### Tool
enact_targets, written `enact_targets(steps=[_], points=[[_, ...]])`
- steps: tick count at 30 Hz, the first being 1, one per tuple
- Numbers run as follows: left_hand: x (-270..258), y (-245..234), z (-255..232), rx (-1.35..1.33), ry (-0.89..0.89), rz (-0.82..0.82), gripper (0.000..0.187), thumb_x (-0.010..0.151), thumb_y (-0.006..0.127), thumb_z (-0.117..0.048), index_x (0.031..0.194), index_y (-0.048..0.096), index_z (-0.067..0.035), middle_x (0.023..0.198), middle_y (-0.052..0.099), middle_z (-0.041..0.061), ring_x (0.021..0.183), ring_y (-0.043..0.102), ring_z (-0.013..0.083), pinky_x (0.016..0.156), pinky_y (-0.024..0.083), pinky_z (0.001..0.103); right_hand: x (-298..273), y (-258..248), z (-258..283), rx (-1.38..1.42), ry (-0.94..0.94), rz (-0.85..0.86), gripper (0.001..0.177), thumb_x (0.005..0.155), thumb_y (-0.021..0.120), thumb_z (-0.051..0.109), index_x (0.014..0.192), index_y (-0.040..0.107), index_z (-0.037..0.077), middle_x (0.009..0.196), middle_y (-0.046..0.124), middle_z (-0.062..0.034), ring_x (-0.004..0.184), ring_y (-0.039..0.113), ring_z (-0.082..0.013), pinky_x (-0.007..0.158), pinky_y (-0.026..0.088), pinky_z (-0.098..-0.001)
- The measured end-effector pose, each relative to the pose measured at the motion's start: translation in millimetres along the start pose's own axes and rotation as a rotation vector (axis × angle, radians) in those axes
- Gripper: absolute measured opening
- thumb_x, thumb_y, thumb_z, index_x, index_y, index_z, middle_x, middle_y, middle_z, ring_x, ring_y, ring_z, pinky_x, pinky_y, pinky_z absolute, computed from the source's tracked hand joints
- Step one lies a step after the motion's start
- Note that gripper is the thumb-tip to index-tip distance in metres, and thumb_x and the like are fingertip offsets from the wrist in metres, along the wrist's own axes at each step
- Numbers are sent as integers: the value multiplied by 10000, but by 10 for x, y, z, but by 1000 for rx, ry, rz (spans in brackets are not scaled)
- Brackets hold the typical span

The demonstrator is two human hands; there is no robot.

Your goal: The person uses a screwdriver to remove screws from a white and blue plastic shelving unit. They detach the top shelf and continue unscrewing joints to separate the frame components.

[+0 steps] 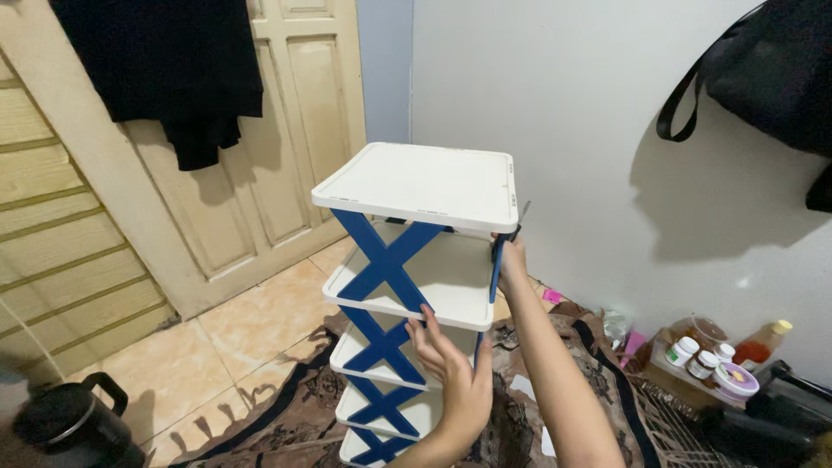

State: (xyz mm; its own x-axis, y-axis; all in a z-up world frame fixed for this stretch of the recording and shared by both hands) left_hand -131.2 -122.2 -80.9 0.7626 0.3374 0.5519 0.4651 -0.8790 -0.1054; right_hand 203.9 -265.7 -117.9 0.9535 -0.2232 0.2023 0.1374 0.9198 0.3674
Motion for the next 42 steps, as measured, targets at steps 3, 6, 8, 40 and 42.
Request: enact_targets(steps=[3,6,8,40,42], points=[[24,-23,-16,-3,-70,95,1022,956,671,-286,1579,-95,-24,1585,-70,297,1503,-155,491,1151,-43,626,161,25,-49,-99,-34,29,146,915,576,65,1046,637,82,716,535,17,580,467,-84,495,351,-261],[-13,-110,-109,-107,-43,148,1094,872,722,-290,1578,-65,-6,1597,36,279,1502,48,449,1176,41,599,164,54,-196,-96,23,15,105,925,585,94,1029,578,102,742,574,23,602,508,-73,512,405,-252],[57,-246,-258,23,223,56,1014,890,735,-290,1554,32,15,1562,103,269,1503,95,429,1184,81,600,106,78,-217,-67,7,56,111,913,587,80,1008,529,79,753,545,1,596,526,-93,513,418,-268],[1891,-1080,-251,570,932,-268,616,882,702,-643,1021,706,-42,949,631,70,906,556,275,975,399,446,-2949,678,2552,-1051,-879,145,256,945,652,100,1192,635,33,1113,711,-163,841,738,-321,707,579,-396],[1885,-1084,-254,562,930,-269,611,884,703,-642,1014,705,-45,949,631,70,910,558,276,973,400,444,-2946,685,2529,-1067,-879,130,254,945,651,99,1187,632,28,1106,714,-166,842,732,-329,707,575,-404]])
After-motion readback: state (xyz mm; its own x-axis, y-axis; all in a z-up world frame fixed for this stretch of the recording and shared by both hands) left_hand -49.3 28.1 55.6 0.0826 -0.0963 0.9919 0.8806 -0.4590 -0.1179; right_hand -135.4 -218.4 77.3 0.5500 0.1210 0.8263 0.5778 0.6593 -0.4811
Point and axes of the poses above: each hand's wrist, its own x-axis towards the middle knuckle, its own y-axis out of the palm, z = x × y, the point moved 3 cm from there along x, towards the middle knuckle
